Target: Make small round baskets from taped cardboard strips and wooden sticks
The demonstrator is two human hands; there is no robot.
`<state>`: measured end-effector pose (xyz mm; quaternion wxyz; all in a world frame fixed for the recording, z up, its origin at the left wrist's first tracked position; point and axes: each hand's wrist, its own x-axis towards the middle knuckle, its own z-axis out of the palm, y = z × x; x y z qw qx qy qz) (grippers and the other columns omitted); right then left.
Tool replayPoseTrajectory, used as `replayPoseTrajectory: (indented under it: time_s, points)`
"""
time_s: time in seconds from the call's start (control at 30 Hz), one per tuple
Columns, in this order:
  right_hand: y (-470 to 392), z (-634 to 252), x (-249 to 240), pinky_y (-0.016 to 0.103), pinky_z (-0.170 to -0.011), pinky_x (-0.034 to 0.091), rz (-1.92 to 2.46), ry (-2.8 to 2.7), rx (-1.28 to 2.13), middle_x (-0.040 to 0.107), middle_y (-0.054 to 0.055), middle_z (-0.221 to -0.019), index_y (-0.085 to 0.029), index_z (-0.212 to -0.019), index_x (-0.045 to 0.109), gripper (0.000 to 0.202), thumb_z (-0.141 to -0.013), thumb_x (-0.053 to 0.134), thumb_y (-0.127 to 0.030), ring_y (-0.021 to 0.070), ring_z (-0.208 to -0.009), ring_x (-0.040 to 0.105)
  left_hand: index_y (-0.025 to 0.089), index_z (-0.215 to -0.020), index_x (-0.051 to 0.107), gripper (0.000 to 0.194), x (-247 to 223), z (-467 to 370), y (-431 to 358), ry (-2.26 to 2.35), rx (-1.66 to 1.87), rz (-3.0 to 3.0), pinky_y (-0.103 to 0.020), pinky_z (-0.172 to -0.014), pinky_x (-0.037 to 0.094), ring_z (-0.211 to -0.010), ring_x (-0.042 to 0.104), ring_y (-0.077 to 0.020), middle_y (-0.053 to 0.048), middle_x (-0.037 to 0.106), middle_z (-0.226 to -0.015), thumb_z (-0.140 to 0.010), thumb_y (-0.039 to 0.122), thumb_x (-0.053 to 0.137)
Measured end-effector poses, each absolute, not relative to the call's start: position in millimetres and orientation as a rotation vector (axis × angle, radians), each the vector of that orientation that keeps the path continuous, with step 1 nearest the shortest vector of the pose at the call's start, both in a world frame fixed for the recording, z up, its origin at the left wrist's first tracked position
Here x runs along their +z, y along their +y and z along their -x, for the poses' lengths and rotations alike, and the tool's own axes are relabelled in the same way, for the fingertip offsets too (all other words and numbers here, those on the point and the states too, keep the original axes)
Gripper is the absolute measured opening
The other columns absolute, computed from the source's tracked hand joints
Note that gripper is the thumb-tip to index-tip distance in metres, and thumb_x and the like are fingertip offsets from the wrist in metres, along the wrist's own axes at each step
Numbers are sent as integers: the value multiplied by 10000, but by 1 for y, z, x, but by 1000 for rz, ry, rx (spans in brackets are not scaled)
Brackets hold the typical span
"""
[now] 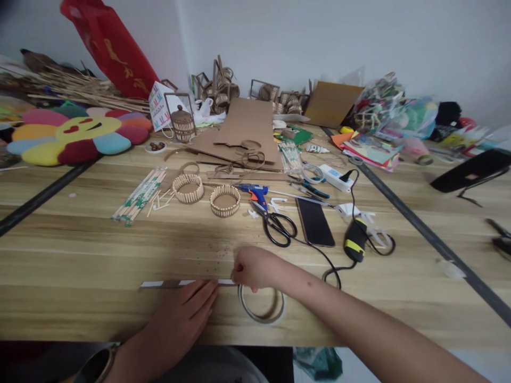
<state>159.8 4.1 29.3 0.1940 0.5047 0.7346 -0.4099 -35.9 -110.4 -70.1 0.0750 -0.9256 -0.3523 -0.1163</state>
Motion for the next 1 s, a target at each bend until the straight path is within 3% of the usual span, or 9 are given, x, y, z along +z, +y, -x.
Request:
replayPoseTrajectory:
  time_s: [0.27,0.57,0.83,1.0]
  points:
    - [4,-153,37,207,-428,300,-1385,2068,-1021,472,-36,-399,-172,-493,589,252,-739,547,-131,104,-432,477,94,-1231,620,343,-64,35,-109,-1046,-298,2774,-394,-992,444,-1169,596,-257,-122,643,-1322,-957,136,418]
    - [4,-151,41,196,-442,331,-1343,2061,-954,621,9,-505,-144,-660,727,245,-779,513,-147,126,-517,568,95,-1237,608,336,-62,35,-108,-1056,-345,2727,-373,-1005,431,-1169,599,-242,-113,628,-1343,-969,146,412]
    - [5,-149,40,202,-439,329,-1323,2061,-905,657,18,-542,-136,-711,754,249,-776,513,-145,126,-516,558,75,-1268,569,355,-63,33,-107,-1081,-340,2725,-391,-1014,416,-1193,587,-258,-159,594,-1372,-977,163,385]
    - [4,-148,42,204,-436,316,-1309,2068,-886,665,22,-550,-135,-697,754,255,-778,512,-141,123,-518,561,114,-1267,581,333,-67,32,-107,-1112,-379,2737,-381,-1010,417,-1162,587,-249,-124,612,-1353,-978,190,433]
